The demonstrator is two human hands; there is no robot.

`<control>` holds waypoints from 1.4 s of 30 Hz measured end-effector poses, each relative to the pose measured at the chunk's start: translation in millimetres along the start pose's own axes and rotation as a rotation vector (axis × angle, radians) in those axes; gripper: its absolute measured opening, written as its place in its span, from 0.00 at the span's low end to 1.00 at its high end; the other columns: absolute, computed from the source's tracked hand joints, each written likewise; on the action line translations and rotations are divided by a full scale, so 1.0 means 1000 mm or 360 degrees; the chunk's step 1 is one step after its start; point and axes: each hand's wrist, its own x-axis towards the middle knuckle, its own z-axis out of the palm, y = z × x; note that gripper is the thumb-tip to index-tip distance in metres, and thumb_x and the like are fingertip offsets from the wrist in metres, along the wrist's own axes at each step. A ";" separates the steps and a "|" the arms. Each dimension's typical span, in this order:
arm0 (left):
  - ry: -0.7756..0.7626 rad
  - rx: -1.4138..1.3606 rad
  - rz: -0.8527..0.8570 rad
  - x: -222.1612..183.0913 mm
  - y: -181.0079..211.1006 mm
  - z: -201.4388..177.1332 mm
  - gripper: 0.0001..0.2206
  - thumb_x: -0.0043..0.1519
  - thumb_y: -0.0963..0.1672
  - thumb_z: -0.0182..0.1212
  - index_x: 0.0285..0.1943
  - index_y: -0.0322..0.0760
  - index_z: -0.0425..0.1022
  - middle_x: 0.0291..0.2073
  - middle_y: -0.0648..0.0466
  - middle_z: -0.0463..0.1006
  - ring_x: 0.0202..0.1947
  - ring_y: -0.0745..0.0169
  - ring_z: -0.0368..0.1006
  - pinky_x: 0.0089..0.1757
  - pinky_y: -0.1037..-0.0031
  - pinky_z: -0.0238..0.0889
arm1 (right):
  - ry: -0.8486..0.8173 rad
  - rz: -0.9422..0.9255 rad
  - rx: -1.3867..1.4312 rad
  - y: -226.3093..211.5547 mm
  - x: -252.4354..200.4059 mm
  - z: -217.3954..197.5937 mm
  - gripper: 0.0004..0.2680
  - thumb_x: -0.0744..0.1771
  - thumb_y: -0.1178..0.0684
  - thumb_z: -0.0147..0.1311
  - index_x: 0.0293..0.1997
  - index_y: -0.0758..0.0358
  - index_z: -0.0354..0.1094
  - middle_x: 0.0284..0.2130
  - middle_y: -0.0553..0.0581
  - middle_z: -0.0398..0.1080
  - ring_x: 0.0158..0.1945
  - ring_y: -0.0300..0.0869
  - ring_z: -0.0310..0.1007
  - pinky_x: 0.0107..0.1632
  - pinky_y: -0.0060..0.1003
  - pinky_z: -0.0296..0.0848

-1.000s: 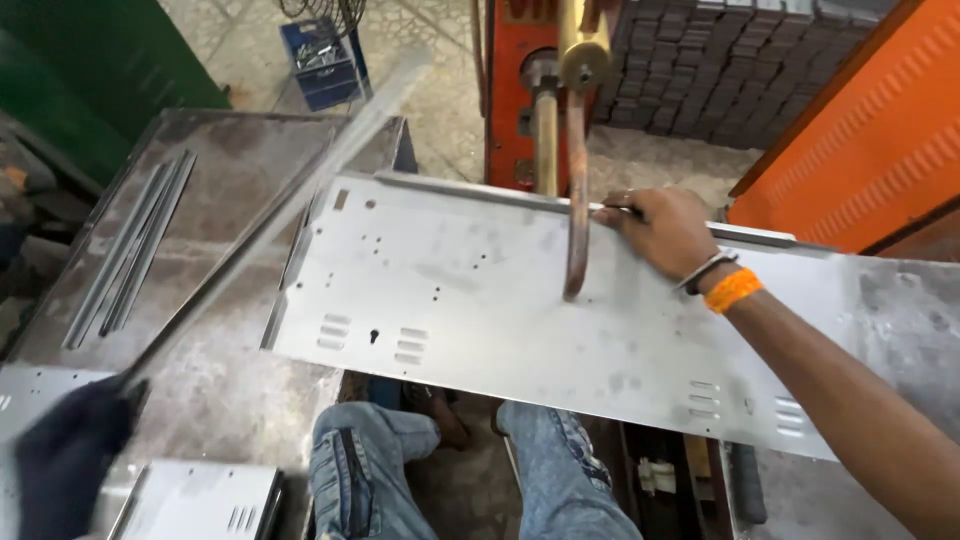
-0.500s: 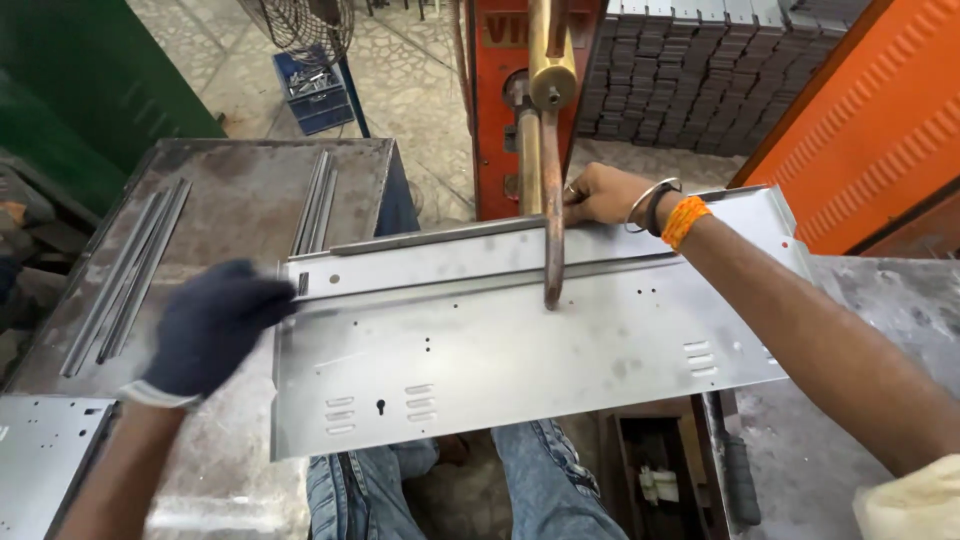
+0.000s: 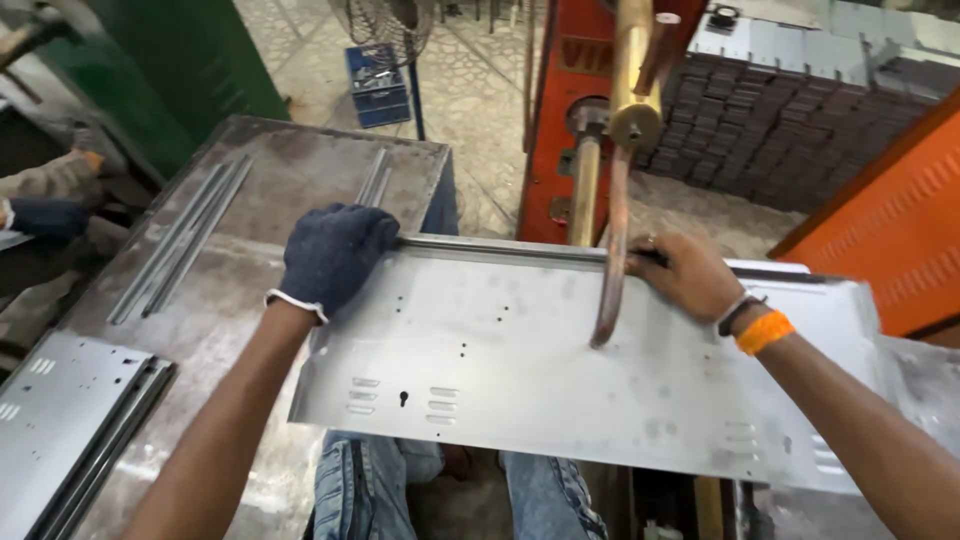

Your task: Spot welding a long metal reinforcement rod onto a metal panel using a stationary spot welder.

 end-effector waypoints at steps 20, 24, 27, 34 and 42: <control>-0.0338 -0.0497 0.0267 -0.002 -0.037 0.004 0.18 0.56 0.39 0.59 0.55 0.41 0.82 0.47 0.45 0.83 0.46 0.45 0.79 0.48 0.61 0.70 | 0.0217 0.0254 -0.0310 0.004 -0.004 0.017 0.10 0.63 0.48 0.62 0.44 0.60 0.79 0.33 0.65 0.78 0.36 0.58 0.78 0.43 0.51 0.74; -0.0346 -0.0349 0.0460 0.008 -0.026 -0.003 0.15 0.60 0.46 0.65 0.53 0.38 0.83 0.42 0.45 0.84 0.41 0.45 0.80 0.44 0.59 0.70 | 0.0225 0.0252 -0.0359 -0.004 -0.003 0.013 0.10 0.63 0.47 0.61 0.42 0.58 0.79 0.33 0.65 0.78 0.37 0.59 0.77 0.42 0.52 0.73; -0.0402 -0.0195 0.0161 0.018 -0.010 0.000 0.15 0.59 0.52 0.68 0.44 0.40 0.85 0.36 0.46 0.85 0.36 0.44 0.80 0.41 0.60 0.71 | 0.0225 0.0267 -0.0350 -0.008 -0.003 0.011 0.10 0.63 0.46 0.61 0.41 0.59 0.79 0.31 0.65 0.77 0.36 0.59 0.77 0.42 0.52 0.73; -0.0343 -0.0290 0.0096 0.020 -0.012 0.044 0.18 0.59 0.49 0.64 0.56 0.42 0.79 0.34 0.42 0.81 0.34 0.37 0.77 0.36 0.54 0.69 | 0.0241 0.0252 -0.0285 -0.010 -0.003 0.008 0.11 0.64 0.46 0.61 0.40 0.62 0.78 0.30 0.66 0.77 0.34 0.60 0.77 0.40 0.52 0.73; -0.0536 -0.0005 0.0125 0.020 -0.012 0.050 0.07 0.63 0.47 0.59 0.44 0.44 0.79 0.33 0.43 0.81 0.35 0.35 0.76 0.35 0.47 0.66 | -0.0086 0.0286 -0.0648 0.004 -0.019 -0.013 0.17 0.69 0.37 0.48 0.38 0.61 0.75 0.28 0.64 0.76 0.35 0.58 0.77 0.41 0.55 0.70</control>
